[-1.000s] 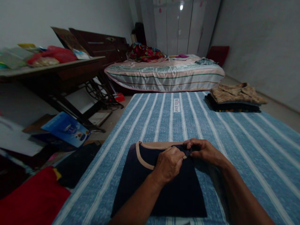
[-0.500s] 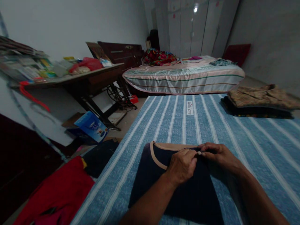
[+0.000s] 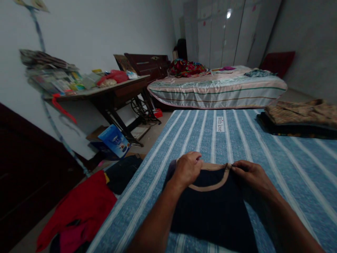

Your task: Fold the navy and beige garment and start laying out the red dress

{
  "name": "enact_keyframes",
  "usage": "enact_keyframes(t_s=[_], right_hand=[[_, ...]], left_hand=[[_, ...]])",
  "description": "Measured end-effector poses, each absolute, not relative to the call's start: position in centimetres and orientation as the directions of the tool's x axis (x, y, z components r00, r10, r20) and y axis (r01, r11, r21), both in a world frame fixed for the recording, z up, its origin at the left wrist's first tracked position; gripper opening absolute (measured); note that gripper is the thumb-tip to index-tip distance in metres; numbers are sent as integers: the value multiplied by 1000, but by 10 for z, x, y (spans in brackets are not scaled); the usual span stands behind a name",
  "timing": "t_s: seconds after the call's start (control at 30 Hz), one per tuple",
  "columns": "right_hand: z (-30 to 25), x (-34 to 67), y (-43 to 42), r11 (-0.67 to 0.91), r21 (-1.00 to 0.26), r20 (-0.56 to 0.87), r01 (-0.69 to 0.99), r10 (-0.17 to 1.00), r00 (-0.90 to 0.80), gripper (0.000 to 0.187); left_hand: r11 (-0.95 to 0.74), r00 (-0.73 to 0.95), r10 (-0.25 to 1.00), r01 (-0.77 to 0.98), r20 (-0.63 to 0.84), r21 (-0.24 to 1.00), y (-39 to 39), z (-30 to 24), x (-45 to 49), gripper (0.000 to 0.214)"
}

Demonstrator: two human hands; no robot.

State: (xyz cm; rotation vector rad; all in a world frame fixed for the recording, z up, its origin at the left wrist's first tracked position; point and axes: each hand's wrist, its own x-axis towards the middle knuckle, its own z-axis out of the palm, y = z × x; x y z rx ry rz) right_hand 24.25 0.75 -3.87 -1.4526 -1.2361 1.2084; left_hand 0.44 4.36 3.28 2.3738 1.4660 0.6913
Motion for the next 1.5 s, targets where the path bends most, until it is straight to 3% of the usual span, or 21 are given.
enact_keyframes(t_s=[0.13,0.23,0.5,0.9,1.5], right_hand=[[-39,242,8,-141,-978,-136,152,990,40,32],[-40,241,8,-136,-979,-133,150,991,31,32],[-35,238,5,-185,-963,-167,194,981,102,37],[-41,240,5,-190,-950,-163,249,979,124,34],[-36,236,4,-207,-963,-183,174,972,146,33]], left_hand=[[-205,173,976,936,131,286,62,33,-46,21],[-143,129,989,963,74,230,67,21,-72,26],[-290,262,957,885,125,363,72,-5,-87,15],[-301,237,954,772,186,560,69,-7,-86,11],[-311,309,944,723,113,617,58,8,-89,11]])
